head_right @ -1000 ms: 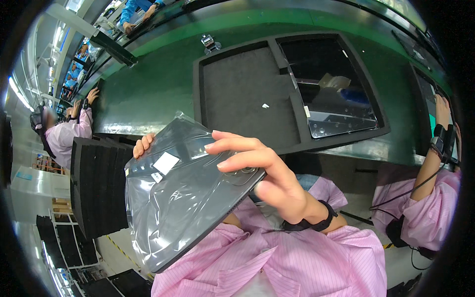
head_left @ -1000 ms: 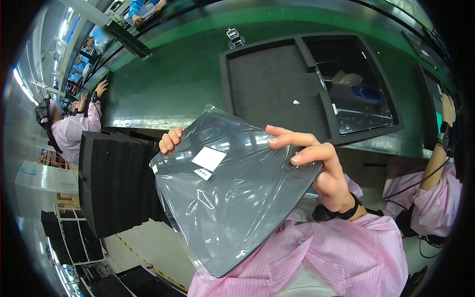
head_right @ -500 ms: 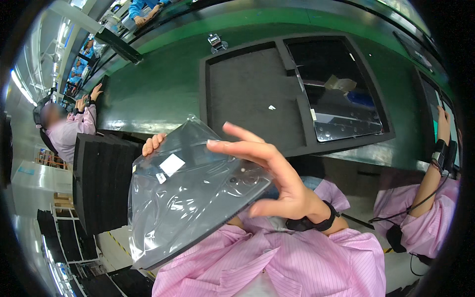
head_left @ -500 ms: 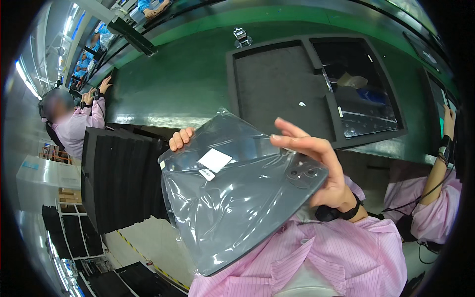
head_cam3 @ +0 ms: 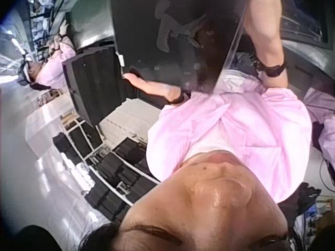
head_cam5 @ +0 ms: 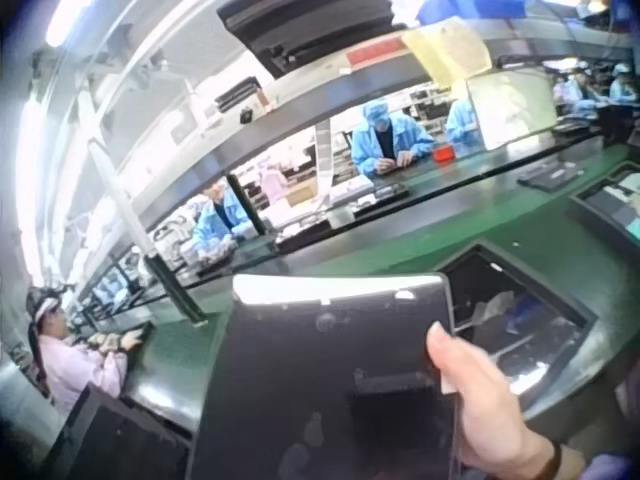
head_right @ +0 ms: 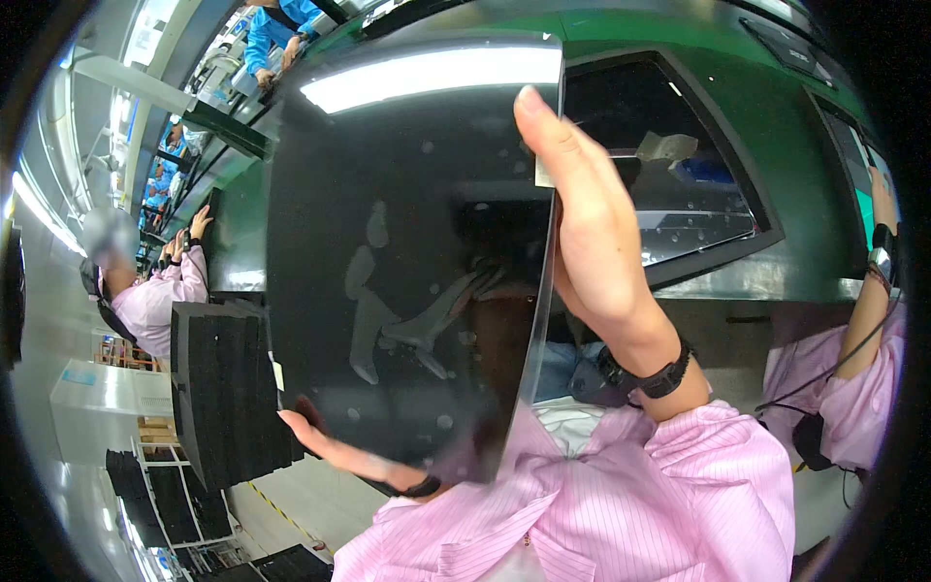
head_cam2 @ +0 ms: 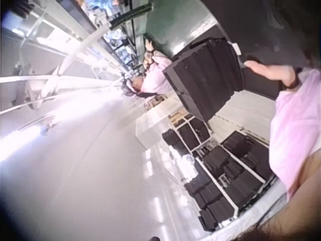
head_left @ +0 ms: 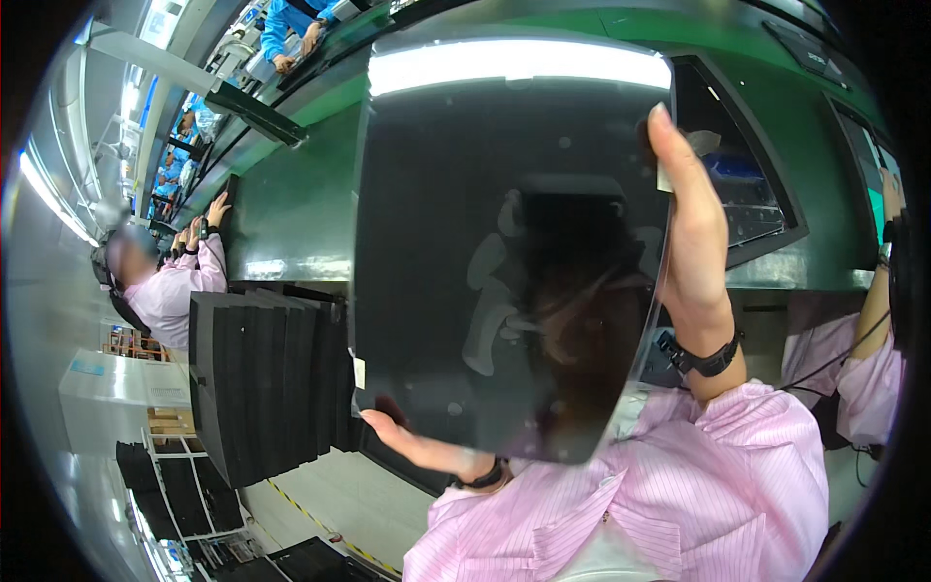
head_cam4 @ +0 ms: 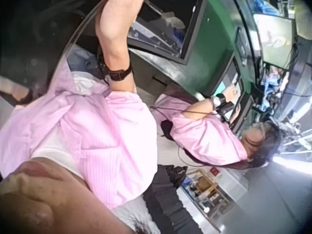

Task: Assembling and inspecting tablet computers on an electronics manufacturing line.

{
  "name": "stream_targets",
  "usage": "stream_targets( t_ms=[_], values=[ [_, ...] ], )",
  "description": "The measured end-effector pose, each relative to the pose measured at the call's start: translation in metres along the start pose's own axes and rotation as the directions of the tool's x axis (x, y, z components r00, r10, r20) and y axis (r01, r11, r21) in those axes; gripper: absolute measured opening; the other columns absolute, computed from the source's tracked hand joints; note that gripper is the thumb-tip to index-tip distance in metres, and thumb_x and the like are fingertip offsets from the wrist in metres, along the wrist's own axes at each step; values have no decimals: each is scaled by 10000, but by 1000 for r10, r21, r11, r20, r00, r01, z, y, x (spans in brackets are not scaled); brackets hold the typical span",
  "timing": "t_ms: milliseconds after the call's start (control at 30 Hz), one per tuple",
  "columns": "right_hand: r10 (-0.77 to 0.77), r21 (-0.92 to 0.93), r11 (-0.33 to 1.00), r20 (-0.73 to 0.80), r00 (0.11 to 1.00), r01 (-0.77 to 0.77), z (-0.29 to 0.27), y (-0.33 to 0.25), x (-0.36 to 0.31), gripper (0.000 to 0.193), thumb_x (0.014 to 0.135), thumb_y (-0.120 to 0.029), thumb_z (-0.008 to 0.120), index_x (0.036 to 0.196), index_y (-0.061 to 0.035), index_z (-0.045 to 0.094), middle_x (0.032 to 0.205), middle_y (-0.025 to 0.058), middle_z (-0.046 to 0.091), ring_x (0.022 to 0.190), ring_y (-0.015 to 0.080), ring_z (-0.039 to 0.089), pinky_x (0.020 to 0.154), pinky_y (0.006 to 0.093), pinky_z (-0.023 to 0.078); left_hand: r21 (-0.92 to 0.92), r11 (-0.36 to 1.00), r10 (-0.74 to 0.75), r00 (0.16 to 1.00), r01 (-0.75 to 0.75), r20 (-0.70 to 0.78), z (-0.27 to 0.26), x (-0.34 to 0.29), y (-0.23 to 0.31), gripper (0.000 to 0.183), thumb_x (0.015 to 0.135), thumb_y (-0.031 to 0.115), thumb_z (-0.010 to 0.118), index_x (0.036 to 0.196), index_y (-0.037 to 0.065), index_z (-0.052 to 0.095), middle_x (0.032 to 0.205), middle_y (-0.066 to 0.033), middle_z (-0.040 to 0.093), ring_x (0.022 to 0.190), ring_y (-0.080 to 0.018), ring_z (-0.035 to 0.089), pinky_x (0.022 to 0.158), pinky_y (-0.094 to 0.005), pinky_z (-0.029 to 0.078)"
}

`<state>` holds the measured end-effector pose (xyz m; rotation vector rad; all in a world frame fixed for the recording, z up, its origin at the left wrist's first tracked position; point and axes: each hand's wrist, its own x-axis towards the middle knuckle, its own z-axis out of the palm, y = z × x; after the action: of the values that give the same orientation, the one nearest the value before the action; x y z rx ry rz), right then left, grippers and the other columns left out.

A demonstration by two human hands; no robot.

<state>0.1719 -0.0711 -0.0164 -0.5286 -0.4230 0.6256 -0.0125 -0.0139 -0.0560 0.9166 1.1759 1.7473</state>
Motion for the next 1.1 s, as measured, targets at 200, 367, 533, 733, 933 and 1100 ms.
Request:
stream_targets(
  t_ms=[200,367,533,733,933,1100],
  values=[
    [185,-97,967,-365,913,-235,-21,34,-2,262,846,-231,572,999,-18,562,922,34,571,825,93,543,715,230,432,-85,996,73,686,-16,724,-72,75,-46,522,942,407,275,1071,-35,522,1048,-148,560,983,-217,523,901,-338,390],
    [215,-123,957,-300,930,-261,-19,31,-5,294,841,-244,579,1023,-15,555,948,35,558,860,95,529,727,229,425,935,-9,331,881,-356,338,-299,197,-179,463,812,357,575,1059,-32,533,1058,-205,548,1030,-338,473,912,-417,349],
    [274,-83,946,-303,913,-312,-24,33,-6,350,835,-249,592,1063,10,531,967,49,547,897,99,519,764,231,423,977,-142,164,977,161,-137,-385,162,-200,460,822,323,579,1040,-77,515,1045,-247,539,1021,-379,473,885,-435,350],
    [273,-129,933,-349,896,-335,-18,34,-9,420,822,-275,608,1096,24,500,998,67,528,959,115,496,802,242,406,979,-29,182,964,204,-195,-397,140,-210,464,831,323,567,1031,-92,508,1029,-260,539,994,-389,483,861,-436,357],
    [104,-393,888,-332,938,-237,-7,36,-15,368,824,-287,588,1040,11,574,1040,47,542,972,111,479,858,251,357,952,96,238,922,290,-304,-414,135,-202,469,841,323,555,1021,-106,501,1013,-273,540,966,-398,492,836,-437,363],
    [132,-318,908,-398,908,-271,-42,43,-7,299,874,-209,504,1075,-3,583,1076,46,577,1020,114,509,901,241,359,960,269,478,876,-74,-66,-418,153,-157,462,879,315,509,1002,-130,487,945,-296,544,855,-376,513,785,-419,378]
  ],
)
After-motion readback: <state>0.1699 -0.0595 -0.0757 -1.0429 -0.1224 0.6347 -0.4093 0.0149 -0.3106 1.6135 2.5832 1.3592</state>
